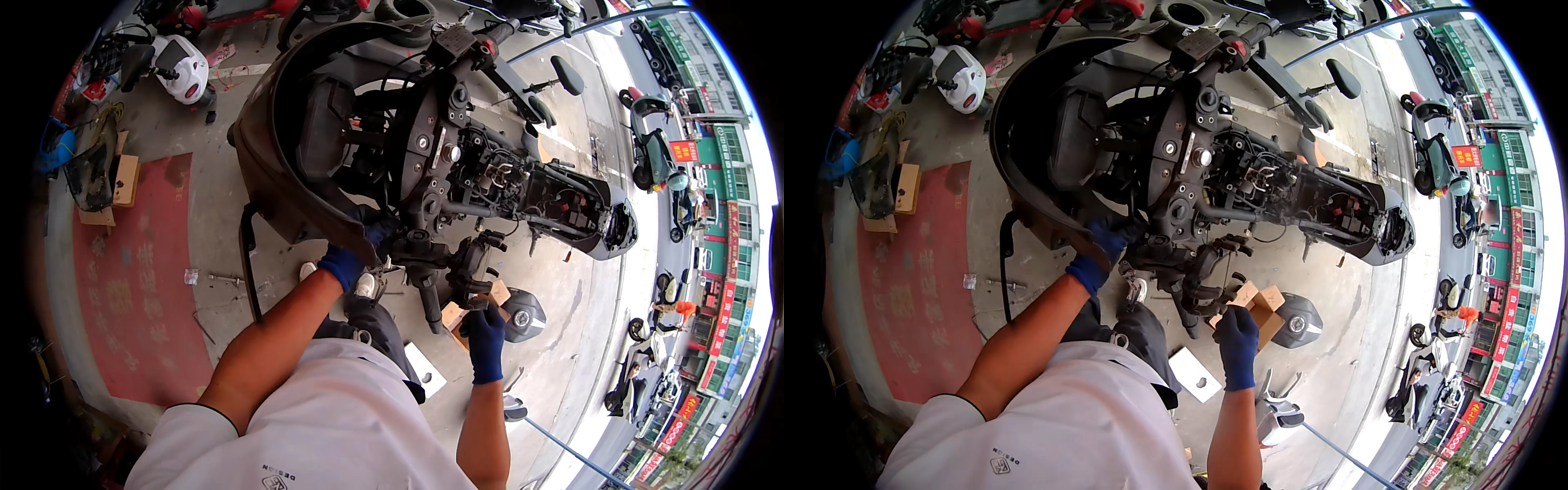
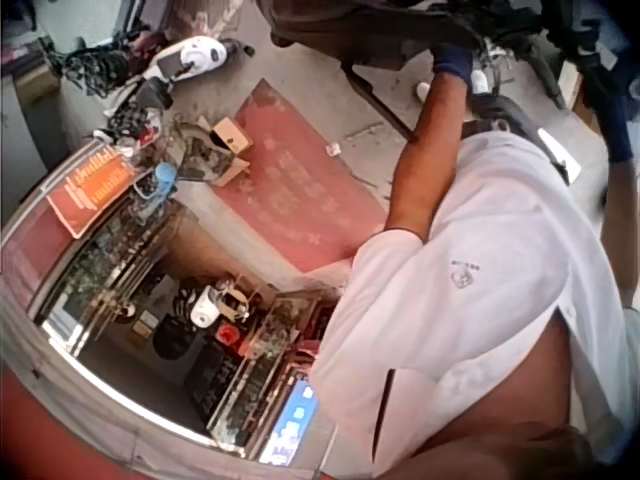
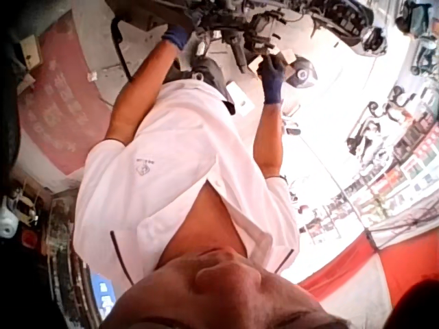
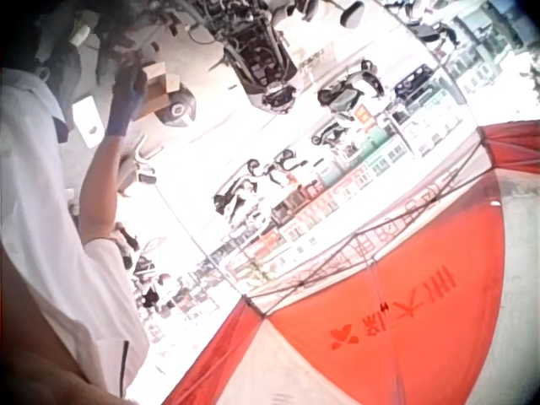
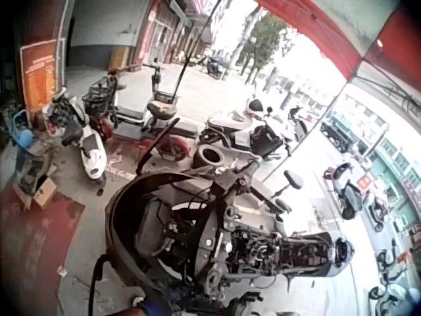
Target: The person disassembles a motorcycle, removing the engine and various body panels. They use a screwdriver to loosen bolts and detach components, placing parts on the ground. The person then reassembles sections of the frame and engine, securing them with tools.
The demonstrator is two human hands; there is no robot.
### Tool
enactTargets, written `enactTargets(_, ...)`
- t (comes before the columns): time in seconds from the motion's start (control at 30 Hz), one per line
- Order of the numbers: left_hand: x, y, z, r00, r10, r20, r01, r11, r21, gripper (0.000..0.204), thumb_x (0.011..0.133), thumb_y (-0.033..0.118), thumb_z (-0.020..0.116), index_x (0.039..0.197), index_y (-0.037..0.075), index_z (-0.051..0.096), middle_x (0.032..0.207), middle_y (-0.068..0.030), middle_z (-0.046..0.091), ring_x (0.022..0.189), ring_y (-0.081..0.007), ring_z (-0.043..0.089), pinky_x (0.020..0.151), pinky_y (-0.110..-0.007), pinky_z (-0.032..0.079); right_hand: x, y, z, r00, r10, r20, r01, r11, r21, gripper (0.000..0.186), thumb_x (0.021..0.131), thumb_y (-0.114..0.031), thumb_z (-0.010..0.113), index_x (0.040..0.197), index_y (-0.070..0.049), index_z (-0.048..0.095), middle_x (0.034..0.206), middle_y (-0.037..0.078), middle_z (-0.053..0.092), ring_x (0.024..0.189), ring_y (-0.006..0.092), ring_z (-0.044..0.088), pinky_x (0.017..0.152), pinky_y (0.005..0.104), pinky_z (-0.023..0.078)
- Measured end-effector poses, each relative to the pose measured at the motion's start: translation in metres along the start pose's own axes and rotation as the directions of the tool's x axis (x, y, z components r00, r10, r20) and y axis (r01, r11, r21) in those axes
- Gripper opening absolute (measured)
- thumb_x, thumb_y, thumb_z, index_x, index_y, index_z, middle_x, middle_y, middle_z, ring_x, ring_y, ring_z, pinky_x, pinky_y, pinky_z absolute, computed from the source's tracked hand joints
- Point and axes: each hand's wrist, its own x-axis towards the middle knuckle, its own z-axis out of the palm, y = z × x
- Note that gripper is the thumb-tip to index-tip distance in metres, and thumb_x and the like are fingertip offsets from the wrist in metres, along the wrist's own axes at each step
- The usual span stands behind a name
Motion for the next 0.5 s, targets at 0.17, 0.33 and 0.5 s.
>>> enactTargets(0.17,-0.008,-0.002,-0.001,0.996,0.088,-0.034,-0.083,0.988,0.129,0.028,0.092,0.030,0.063,0.096,0.002,0.065,0.080,-0.0018,0.069,0.071,-0.0132,0.059,0.069,-0.032,0.048,-0.008,-0.012,0.043,0.926,-0.346,0.149,0.376,0.827,-0.417,0.034,0.084,-0.021,0.068,0.113,-0.005,0.061,0.099,0.016,0.067,0.087,0.0346,0.063,0.071,0.0403,0.049)
enactTargets(0.33,0.014,-0.038,-0.019,0.983,0.163,-0.089,-0.134,0.953,0.271,0.022,0.088,0.020,0.070,0.093,0.000,0.067,0.084,-0.0039,0.068,0.076,-0.0108,0.061,0.071,-0.028,0.050,0.002,0.001,0.087,0.753,-0.556,0.352,0.651,0.553,-0.519,0.071,0.074,-0.042,0.078,0.126,-0.001,0.050,0.121,0.020,0.058,0.108,0.0400,0.055,0.086,0.0480,0.045)
enactTargets(0.5,0.008,-0.011,-0.001,0.997,0.070,-0.040,-0.064,0.989,0.137,0.026,0.095,0.027,0.060,0.098,0.003,0.069,0.083,0.0001,0.067,0.071,-0.0124,0.058,0.067,-0.030,0.048,0.014,0.013,0.098,0.743,-0.646,0.172,0.601,0.533,-0.596,0.060,0.073,-0.040,0.080,0.113,-0.001,0.058,0.107,0.018,0.064,0.093,0.0350,0.060,0.076,0.0420,0.048)
